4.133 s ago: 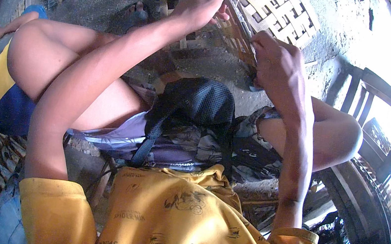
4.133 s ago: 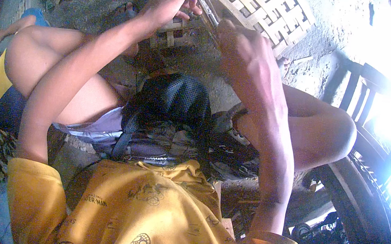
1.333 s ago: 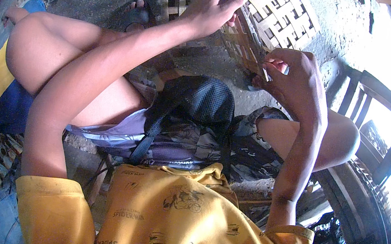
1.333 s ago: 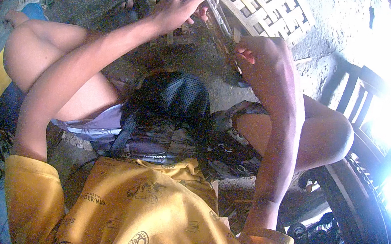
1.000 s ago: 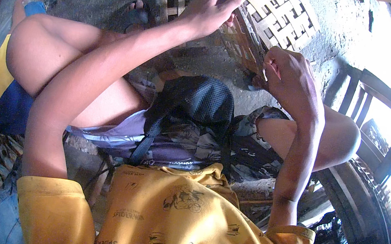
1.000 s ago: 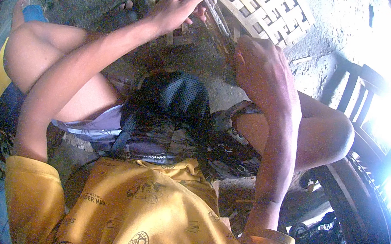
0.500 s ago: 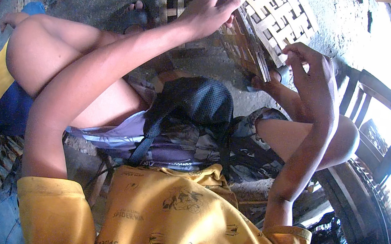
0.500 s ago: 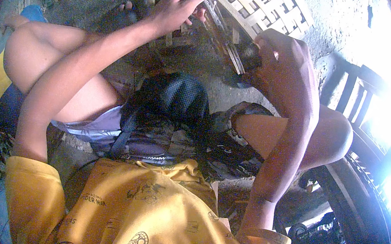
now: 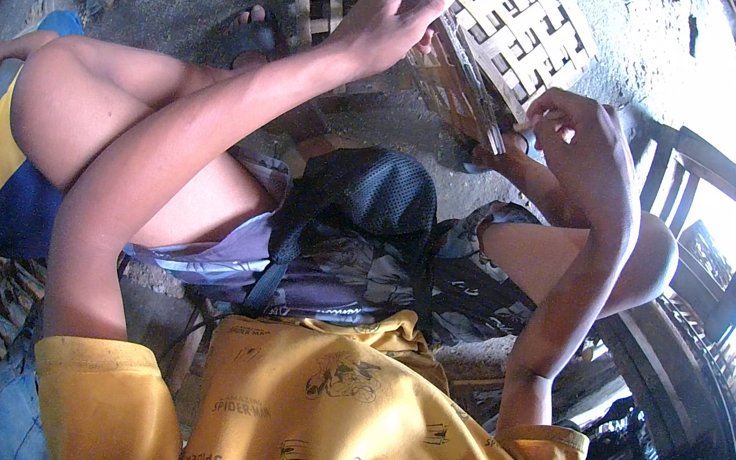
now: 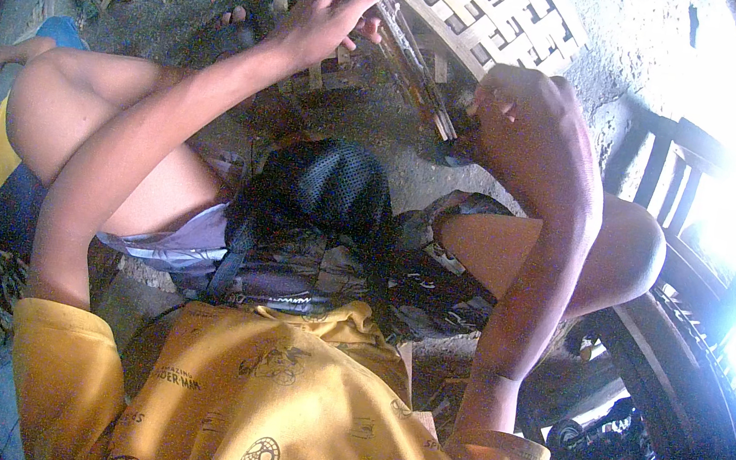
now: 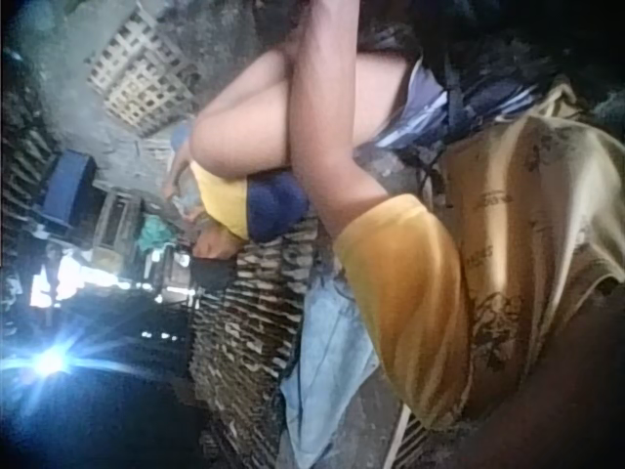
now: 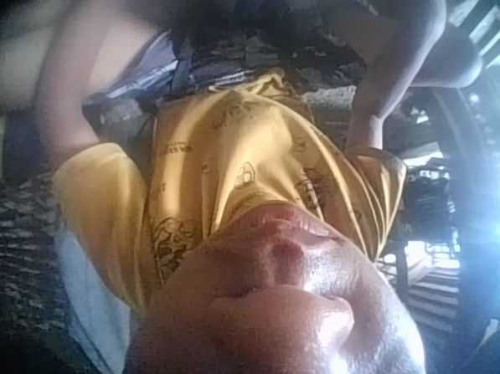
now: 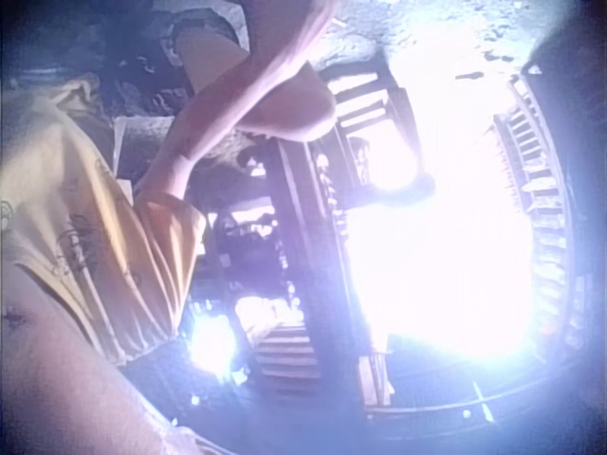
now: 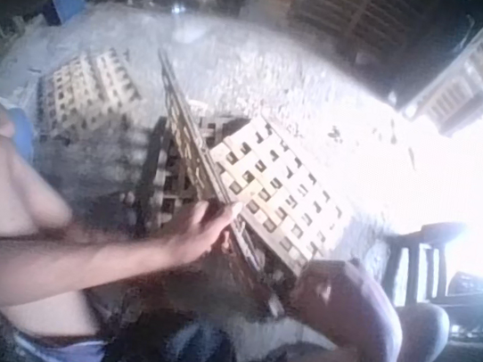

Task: The person sits on the floor and assembles a wooden lattice panel by hand, fitting thin wooden strips into a grid pattern. They adjust and secure the strips to form a finished lattice structure.

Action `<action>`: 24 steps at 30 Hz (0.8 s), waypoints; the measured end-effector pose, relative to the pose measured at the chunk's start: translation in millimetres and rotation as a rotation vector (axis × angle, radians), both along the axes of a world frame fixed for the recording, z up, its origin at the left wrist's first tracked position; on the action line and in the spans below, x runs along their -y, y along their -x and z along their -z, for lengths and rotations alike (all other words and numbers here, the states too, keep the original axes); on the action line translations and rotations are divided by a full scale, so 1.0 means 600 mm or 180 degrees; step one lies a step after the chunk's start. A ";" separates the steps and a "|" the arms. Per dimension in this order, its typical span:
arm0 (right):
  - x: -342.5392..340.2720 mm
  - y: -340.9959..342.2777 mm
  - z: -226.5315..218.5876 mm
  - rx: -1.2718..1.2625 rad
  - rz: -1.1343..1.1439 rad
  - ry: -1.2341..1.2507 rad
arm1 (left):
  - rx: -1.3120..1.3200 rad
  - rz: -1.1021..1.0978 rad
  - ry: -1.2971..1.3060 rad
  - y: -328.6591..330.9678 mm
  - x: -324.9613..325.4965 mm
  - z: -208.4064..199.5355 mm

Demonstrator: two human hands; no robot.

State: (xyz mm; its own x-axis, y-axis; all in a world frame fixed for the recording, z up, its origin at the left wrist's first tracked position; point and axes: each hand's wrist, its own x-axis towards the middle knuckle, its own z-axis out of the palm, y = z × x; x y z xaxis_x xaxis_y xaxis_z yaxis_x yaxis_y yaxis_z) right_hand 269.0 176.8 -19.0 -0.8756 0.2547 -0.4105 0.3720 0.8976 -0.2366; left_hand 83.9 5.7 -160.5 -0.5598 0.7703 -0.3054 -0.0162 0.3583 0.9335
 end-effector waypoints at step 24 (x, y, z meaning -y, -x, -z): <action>0.018 0.015 -0.004 -0.0765 0.0718 0.1237 | 0.0048 -0.0156 0.0101 0.000 0.005 -0.013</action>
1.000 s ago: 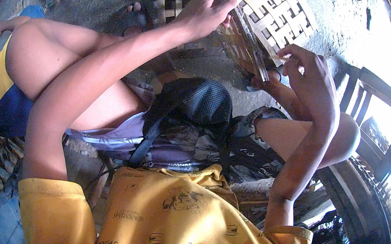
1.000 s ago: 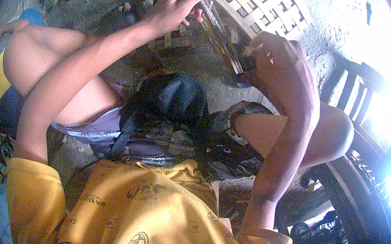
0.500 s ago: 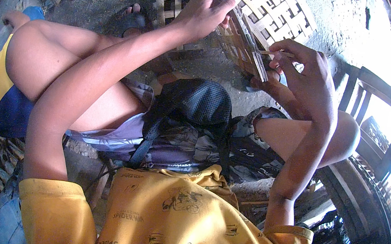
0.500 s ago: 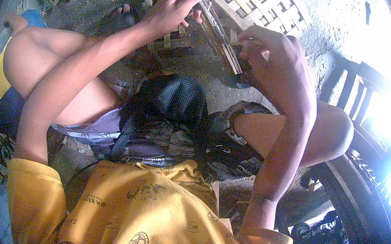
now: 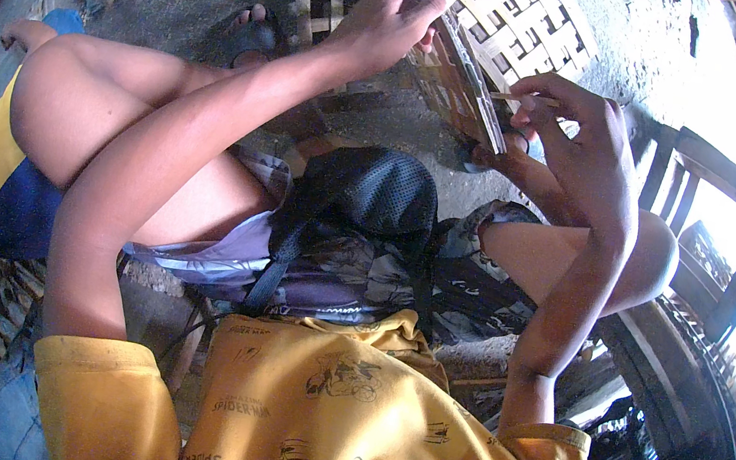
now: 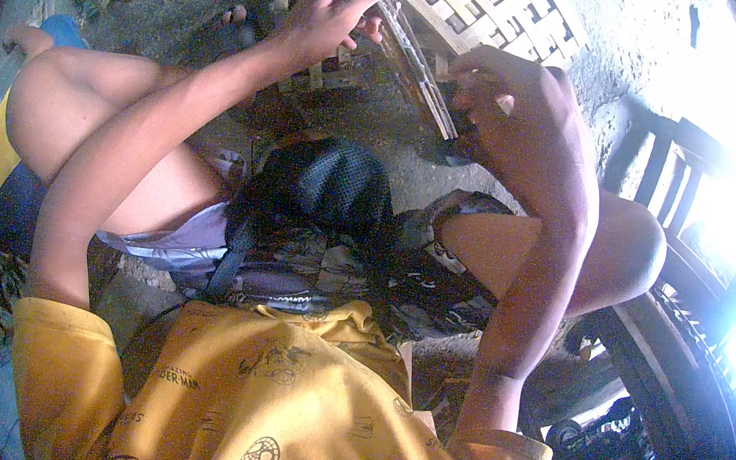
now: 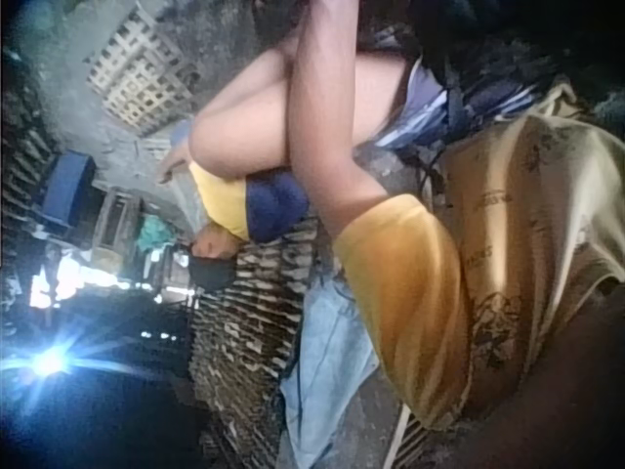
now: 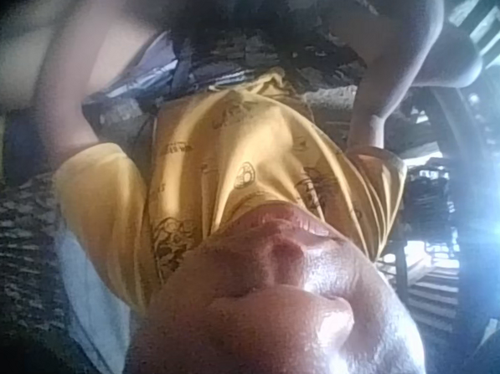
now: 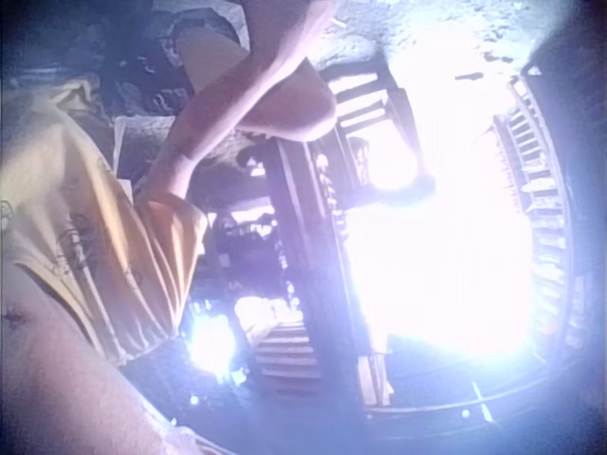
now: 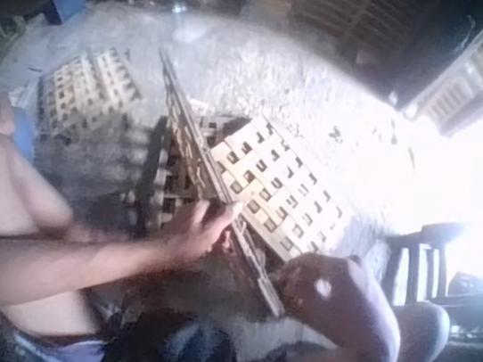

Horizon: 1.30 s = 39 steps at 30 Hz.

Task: The person sits on the floor and assembles a wooden lattice panel by hand, fitting thin wooden strips into a grid pattern. They adjust and secure the strips to form a finished lattice structure.

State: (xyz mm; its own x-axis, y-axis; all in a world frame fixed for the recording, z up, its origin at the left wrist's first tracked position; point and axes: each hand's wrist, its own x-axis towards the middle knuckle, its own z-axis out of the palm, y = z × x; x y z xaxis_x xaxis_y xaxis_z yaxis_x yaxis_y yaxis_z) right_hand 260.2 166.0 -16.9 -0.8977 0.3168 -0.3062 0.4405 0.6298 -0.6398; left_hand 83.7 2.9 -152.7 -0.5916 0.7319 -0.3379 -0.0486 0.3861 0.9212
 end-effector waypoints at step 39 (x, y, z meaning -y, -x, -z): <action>0.009 0.009 0.000 0.0160 -0.0096 -0.0231 | 0.0049 0.0130 0.0116 0.001 -0.006 0.005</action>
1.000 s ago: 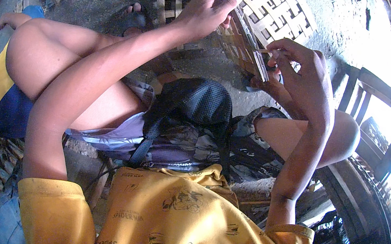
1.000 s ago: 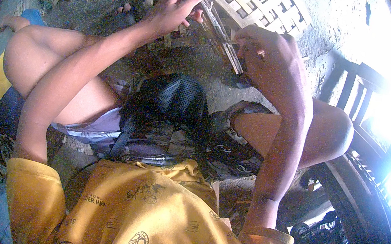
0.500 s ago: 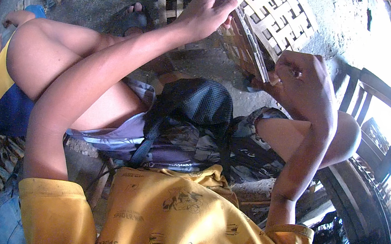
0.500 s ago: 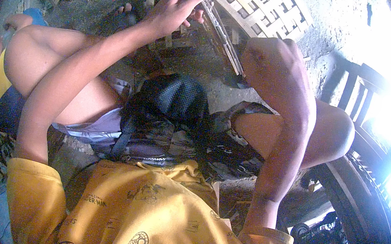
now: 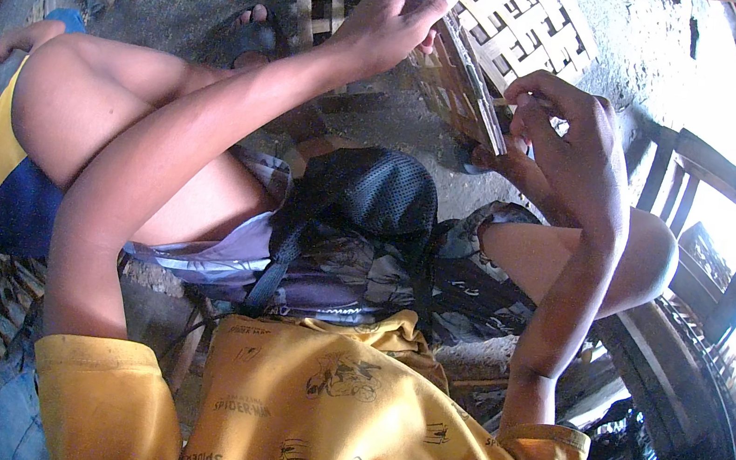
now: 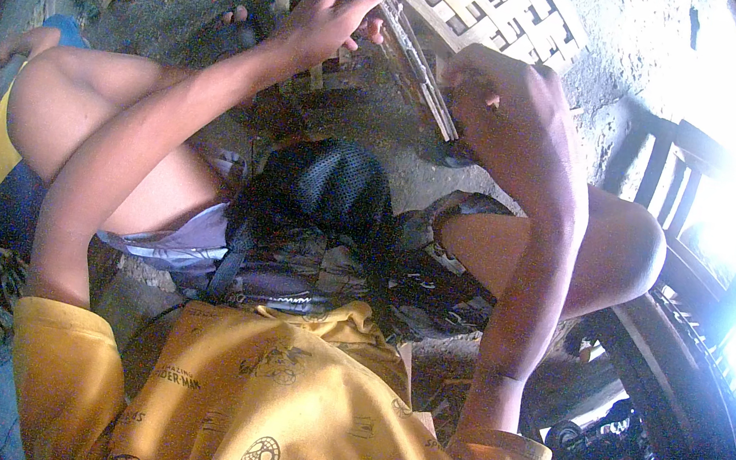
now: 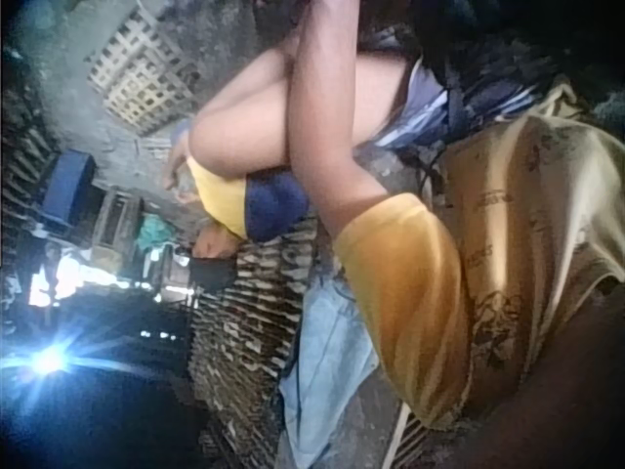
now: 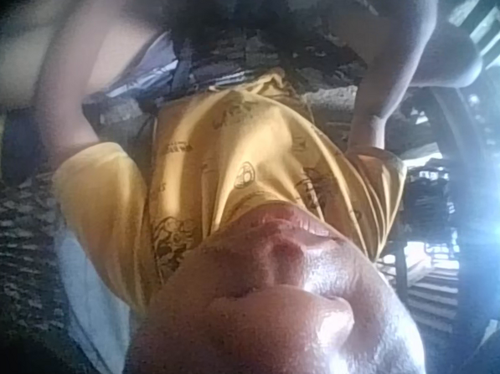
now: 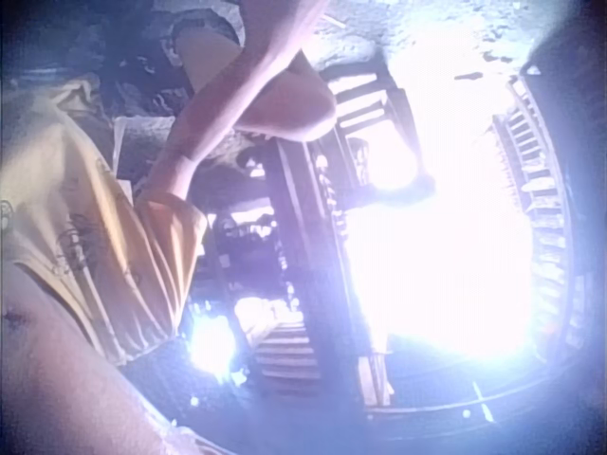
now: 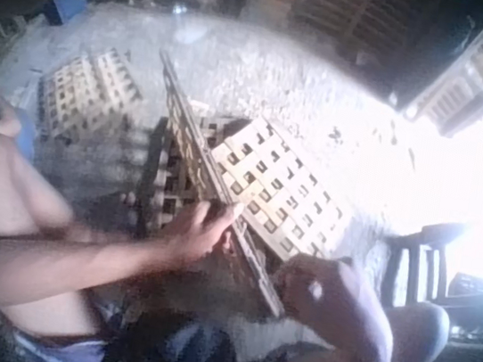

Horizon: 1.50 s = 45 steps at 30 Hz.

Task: The person sits on the floor and assembles a wooden lattice panel by hand, fitting thin wooden strips into a grid pattern. They adjust and secure the strips to form a finished lattice structure.

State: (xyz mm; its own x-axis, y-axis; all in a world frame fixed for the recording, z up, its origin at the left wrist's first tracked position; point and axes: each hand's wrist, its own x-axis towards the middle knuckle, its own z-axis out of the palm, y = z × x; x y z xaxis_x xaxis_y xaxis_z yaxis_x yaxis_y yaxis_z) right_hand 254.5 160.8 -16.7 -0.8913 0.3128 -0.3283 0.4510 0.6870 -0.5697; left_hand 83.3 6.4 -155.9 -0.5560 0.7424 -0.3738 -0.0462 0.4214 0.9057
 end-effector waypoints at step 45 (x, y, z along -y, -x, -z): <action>0.009 0.014 0.031 -0.0479 -0.0194 -0.0187 | -0.0377 0.0036 -0.0363 -0.005 0.004 0.003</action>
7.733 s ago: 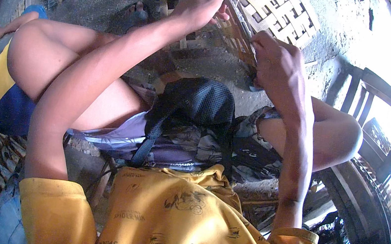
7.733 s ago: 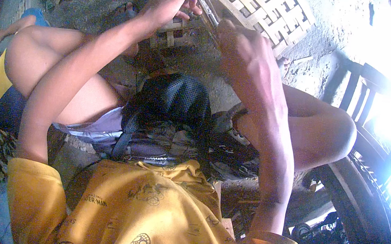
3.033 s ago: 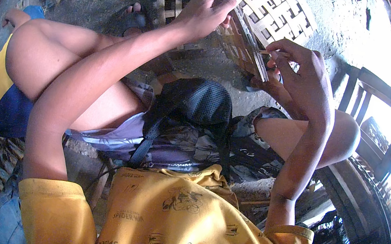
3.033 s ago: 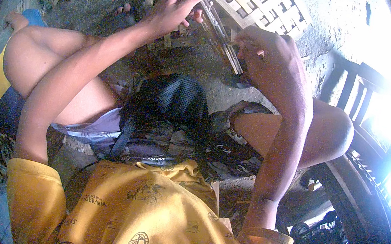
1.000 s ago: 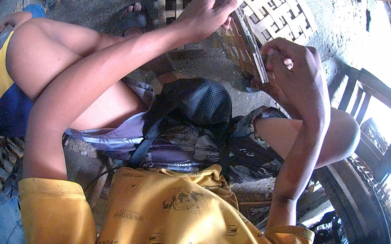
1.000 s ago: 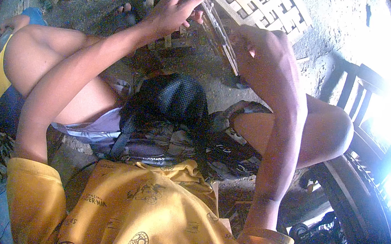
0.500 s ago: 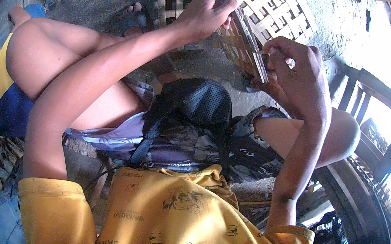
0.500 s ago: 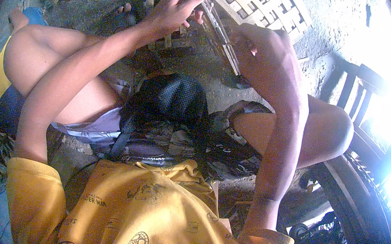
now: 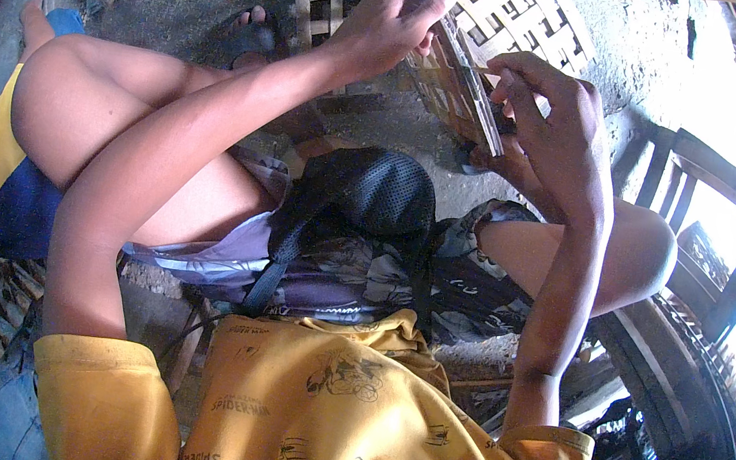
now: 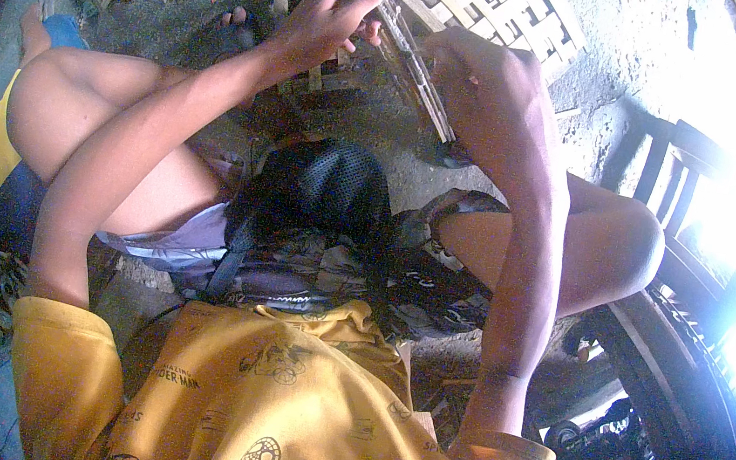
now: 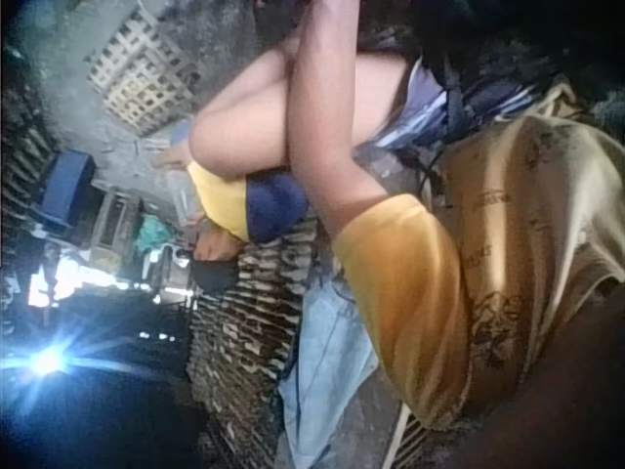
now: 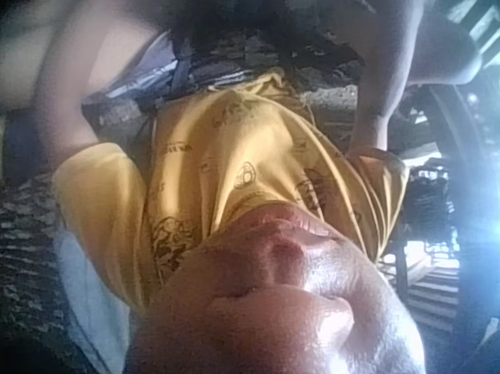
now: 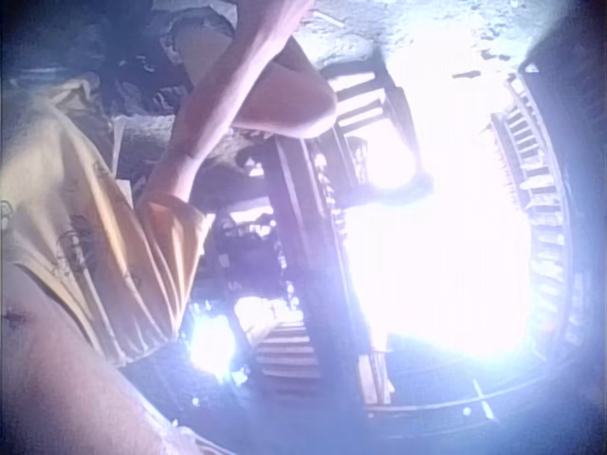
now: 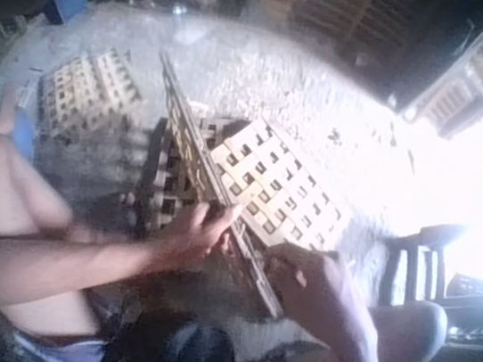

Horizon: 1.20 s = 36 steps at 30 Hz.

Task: The person sits on the floor and assembles a wooden lattice panel by hand, fitting thin wooden strips into a grid pattern. They adjust and secure the strips to form a finished lattice structure.

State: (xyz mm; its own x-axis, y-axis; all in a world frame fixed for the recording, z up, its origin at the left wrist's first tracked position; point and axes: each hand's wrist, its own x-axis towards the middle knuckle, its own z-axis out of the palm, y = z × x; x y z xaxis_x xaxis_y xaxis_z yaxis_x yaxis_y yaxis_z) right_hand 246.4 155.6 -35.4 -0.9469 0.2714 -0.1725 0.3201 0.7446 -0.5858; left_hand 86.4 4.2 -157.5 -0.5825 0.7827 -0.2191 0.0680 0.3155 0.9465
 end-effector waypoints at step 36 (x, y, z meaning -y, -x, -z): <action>-0.027 -0.027 -0.013 0.0825 -0.0096 -0.0055 | 0.0247 0.0141 0.0397 0.006 0.001 0.001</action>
State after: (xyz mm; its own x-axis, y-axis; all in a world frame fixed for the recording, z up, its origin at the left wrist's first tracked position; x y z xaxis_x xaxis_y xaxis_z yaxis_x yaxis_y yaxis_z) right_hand 262.9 171.6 -27.7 -0.8794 0.2488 -0.4060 0.4354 0.7653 -0.4741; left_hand 82.7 3.8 -158.2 -0.5256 0.7711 -0.3593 0.0127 0.4293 0.9031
